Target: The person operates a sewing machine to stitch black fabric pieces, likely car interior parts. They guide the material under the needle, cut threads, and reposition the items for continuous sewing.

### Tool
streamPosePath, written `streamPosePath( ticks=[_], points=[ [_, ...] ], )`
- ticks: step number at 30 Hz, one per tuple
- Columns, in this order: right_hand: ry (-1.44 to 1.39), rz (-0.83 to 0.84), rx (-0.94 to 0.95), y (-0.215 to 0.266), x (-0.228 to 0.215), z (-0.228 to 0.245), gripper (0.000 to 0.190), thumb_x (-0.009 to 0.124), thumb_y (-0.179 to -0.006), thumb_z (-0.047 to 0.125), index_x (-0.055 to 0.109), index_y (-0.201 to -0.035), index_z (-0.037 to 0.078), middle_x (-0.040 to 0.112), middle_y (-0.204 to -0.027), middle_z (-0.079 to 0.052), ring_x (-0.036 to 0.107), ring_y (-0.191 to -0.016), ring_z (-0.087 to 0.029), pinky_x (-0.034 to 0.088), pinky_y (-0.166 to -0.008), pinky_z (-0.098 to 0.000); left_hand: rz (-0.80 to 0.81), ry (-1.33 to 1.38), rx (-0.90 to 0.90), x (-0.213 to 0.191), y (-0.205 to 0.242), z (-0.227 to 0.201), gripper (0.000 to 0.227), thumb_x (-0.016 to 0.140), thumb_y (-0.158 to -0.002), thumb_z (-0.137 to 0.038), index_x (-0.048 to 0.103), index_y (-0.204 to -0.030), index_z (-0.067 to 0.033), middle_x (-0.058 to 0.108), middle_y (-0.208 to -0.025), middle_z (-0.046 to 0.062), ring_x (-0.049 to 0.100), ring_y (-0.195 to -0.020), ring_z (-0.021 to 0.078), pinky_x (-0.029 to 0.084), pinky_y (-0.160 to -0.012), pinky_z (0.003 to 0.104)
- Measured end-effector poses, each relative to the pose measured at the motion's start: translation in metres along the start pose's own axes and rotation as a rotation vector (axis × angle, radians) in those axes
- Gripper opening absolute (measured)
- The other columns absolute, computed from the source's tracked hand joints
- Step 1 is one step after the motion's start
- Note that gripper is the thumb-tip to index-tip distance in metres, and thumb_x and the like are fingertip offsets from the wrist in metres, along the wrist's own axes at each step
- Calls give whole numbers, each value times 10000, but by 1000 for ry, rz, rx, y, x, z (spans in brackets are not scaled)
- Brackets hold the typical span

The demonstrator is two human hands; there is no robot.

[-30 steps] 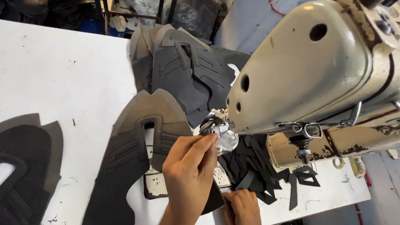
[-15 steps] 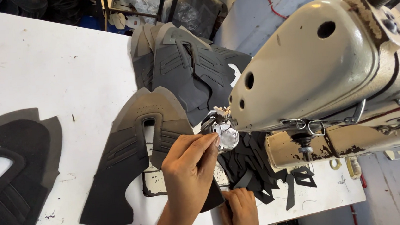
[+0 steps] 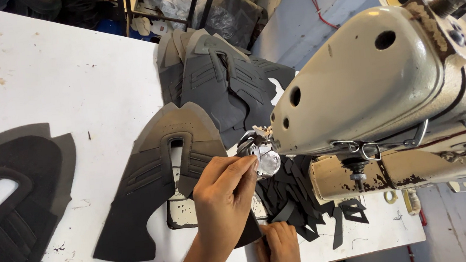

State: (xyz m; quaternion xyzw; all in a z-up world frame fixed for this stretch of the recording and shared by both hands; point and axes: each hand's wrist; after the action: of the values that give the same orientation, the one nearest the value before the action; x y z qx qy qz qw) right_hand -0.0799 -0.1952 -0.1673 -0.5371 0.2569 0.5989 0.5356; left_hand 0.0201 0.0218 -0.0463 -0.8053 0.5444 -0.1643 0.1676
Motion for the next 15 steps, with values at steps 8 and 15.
streamPosePath(
  ticks=[8,15],
  points=[
    [-3,63,84,2,-1,1,345,756,-727,57,657,-1055,21,649,-942,-114,611,-883,-294,421,-786,-420,0,-44,78,2,-1,2,148,785,-892,1,741,-1032,22,699,-899,92,675,-710,145,519,-558,239],
    [-11,26,15,-2,-3,3,368,752,-715,65,656,-1067,12,645,-945,-127,602,-885,-311,420,-783,-422,-13,-17,39,2,-1,0,135,770,-911,-3,742,-1042,20,703,-914,95,692,-700,126,536,-554,226]
  ],
)
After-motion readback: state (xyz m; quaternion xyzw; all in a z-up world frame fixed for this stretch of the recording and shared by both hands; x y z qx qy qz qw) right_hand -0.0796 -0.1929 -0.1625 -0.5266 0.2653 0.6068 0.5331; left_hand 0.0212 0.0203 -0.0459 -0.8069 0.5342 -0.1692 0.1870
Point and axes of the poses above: each hand's wrist, its own y-axis away from the middle knuckle, its own x-axis out of the palm, z = x × y
